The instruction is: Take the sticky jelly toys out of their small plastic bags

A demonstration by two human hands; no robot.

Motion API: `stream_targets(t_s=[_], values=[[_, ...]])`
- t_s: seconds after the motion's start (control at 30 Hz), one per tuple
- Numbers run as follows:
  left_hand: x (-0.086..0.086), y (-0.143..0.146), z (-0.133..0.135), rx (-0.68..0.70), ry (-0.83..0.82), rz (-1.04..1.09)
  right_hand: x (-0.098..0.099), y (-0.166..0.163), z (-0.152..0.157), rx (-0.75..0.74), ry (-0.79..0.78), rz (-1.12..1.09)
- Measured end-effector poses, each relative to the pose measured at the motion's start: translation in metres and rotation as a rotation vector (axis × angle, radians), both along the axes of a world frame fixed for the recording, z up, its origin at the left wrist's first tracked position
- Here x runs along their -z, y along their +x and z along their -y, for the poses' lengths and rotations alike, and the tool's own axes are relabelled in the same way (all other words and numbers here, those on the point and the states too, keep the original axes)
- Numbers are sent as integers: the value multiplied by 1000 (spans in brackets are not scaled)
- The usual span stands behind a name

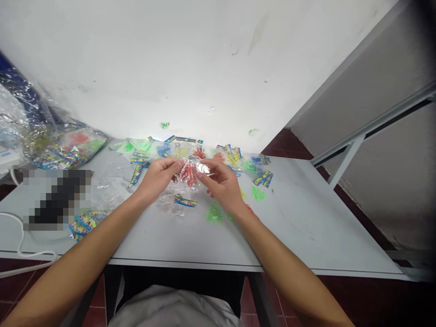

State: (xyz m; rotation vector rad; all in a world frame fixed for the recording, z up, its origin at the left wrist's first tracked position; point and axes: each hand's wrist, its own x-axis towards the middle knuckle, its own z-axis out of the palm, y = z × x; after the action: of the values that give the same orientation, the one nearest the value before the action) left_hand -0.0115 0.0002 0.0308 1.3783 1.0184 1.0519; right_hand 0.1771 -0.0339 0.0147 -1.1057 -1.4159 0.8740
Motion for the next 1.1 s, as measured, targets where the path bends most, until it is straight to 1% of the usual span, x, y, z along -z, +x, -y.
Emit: stream_targets(t_s=[0.1,0.2,0.4,0.53,0.63,0.7,0.77,0.87,0.97,1.1], values=[[1,1,2,95,-23,-14,-3,0,2,-22,-11,88],[3,2,4,111,-36,-16,-4,-1,3,-53,-21,119],[4,4,6,212,-70,8,0,1,1,23,63,211],[3,6,7,181,-38,-46,3,1,0,48,121,241],[5,8,9,205,-28,-75,5,2,-1,66,177,283],[6,9,11,200,-58,-58,5,2,-1,55,175,315],[7,10,12,165,-78,-49,4,2,0,65,158,307],[8,10,10,115,-36,-86,2,1,2,113,225,294],[7,9,8,123,6,-107,2,-1,3,120,314,363],[4,10,10,143,56,-142,5,-2,4,132,303,386]])
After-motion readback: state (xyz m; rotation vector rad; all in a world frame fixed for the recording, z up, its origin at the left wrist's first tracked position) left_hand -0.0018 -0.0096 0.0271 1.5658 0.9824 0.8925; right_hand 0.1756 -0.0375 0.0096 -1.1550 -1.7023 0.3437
